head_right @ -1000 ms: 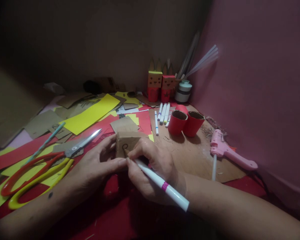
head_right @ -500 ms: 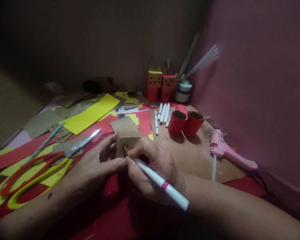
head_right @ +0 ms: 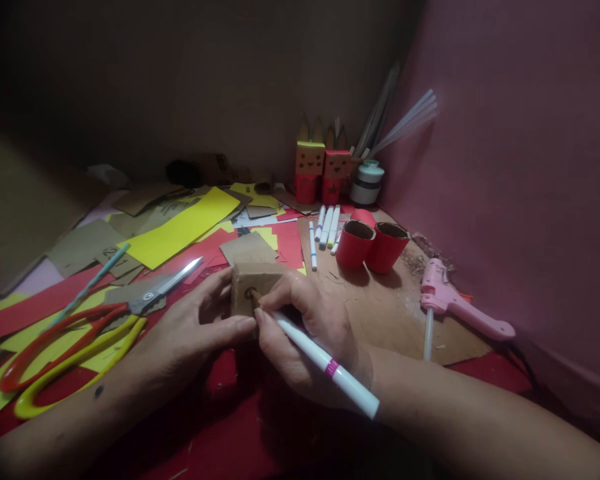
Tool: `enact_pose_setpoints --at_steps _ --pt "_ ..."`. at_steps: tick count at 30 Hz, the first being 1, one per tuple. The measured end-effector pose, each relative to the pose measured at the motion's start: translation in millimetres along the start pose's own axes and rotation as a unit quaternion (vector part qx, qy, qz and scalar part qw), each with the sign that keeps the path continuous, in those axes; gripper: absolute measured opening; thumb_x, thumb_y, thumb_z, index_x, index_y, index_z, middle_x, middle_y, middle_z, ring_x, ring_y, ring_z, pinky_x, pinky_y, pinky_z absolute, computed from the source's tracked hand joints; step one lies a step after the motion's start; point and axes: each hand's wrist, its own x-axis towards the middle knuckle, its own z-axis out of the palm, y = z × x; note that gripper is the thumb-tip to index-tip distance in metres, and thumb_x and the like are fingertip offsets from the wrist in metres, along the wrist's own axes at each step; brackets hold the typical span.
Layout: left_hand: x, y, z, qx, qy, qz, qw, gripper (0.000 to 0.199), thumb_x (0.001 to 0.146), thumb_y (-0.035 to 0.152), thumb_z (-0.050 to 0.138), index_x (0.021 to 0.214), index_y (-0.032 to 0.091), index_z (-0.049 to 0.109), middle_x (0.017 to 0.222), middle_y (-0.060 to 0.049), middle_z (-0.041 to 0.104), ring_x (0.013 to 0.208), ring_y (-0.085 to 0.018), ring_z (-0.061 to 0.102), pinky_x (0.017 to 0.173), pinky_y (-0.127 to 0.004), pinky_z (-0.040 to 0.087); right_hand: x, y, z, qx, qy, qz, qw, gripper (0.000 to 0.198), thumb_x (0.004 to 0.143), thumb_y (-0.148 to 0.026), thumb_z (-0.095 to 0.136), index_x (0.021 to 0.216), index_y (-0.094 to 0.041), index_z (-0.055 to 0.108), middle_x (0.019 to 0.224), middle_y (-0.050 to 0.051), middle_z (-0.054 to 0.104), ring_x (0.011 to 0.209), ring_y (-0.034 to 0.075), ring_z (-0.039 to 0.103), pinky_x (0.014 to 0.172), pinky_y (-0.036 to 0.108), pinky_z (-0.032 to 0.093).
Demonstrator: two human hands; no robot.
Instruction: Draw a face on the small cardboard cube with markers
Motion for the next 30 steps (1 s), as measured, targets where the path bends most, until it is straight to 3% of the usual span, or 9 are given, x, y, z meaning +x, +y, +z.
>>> enact_pose_setpoints --at_steps 30 --pt "1.3 -1.9 -1.2 -0.005 0.008 0.004 1.000 0.060 0.067 0.006 0.077 0.122 0.023 0.062 0.127 -0.005 0.072 0.118 -0.028 0.066 0.095 -0.034 0.052 -3.0 3.4 -2.9 0.003 -0.016 -0.004 1.000 0.017 0.087 -0.007 0.057 0.092 -0.023 0.053 0.078 -0.002 0.054 0.059 0.011 0.048 0.052 0.026 0.039"
